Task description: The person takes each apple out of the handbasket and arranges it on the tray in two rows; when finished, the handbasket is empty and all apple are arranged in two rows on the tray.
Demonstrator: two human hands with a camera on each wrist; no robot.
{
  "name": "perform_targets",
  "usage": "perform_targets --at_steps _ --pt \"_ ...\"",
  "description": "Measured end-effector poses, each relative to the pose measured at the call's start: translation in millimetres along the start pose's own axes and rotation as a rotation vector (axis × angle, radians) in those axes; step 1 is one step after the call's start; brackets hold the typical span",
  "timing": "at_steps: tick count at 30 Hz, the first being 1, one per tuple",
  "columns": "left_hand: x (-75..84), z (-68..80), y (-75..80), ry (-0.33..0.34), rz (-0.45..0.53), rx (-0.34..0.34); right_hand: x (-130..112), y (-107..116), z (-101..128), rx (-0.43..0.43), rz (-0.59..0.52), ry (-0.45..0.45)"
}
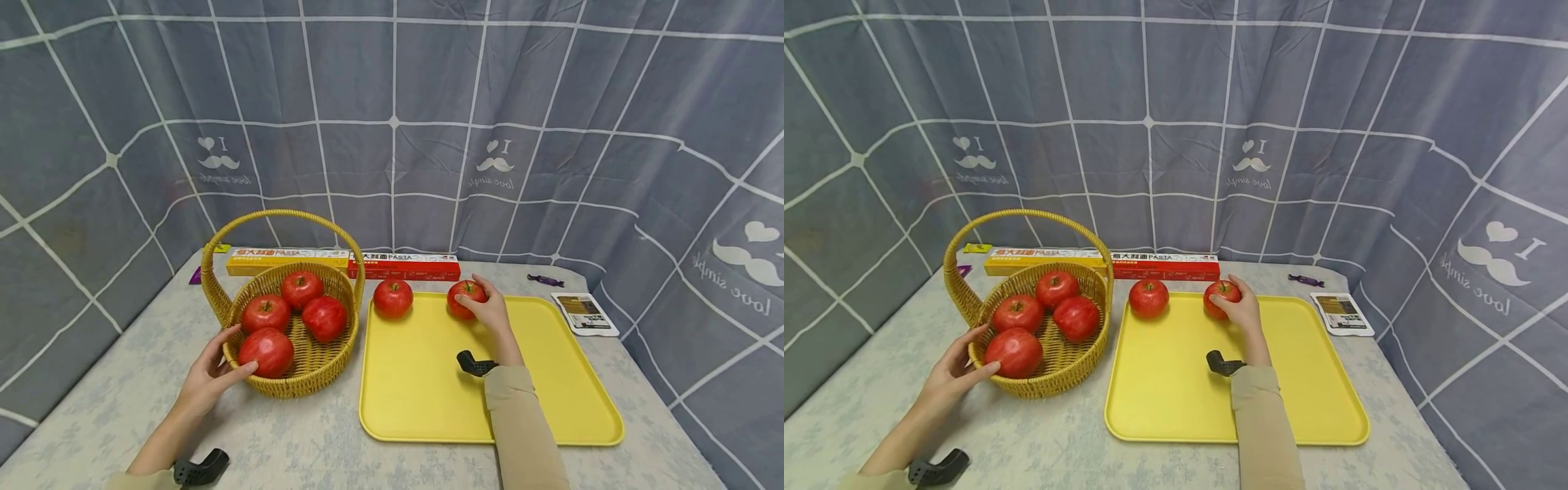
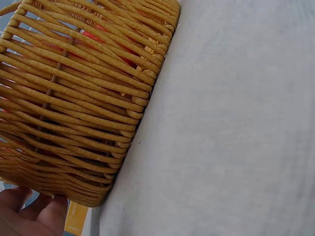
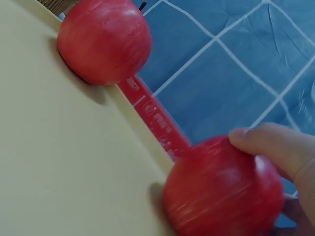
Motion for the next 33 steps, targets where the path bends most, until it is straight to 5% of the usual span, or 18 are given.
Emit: perform_targets --at_steps 5,11,16,23,33 --pt "-0.2 0.5 0.5 -0.007 0.000 -0.001 -38.6 18.0 20.0 0.135 -0.029 0.131" --pt "0.9 -0.9 1.1 0.021 -0.026 0.004 -95.4 35.2 53.7 0.195 -0.250 0.311" --pt "1.0 -1.2 1.3 0.021 -0.031 0.006 -131.4 24.2 79.4 0.075 -0.366 0.516" --pt "0.0 -0.1 1.2 0.014 -0.021 0.005 -158.4 -17.1 98.2 -0.122 -0.365 0.686" --pt "0.8 -0.9 1.0 0.015 -0.026 0.002 -158.1 -98.7 103.0 -0.358 -0.243 0.649"
Point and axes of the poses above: each hand's wrist, its own z-axis away from the middle knuckle, its own y-axis out of the back of the hand, x = y × z, the point moved 2 cm from there along -z, towards the middle knuckle, and after that the axes turned 7 degrees about -x, right-handed, at the moved point
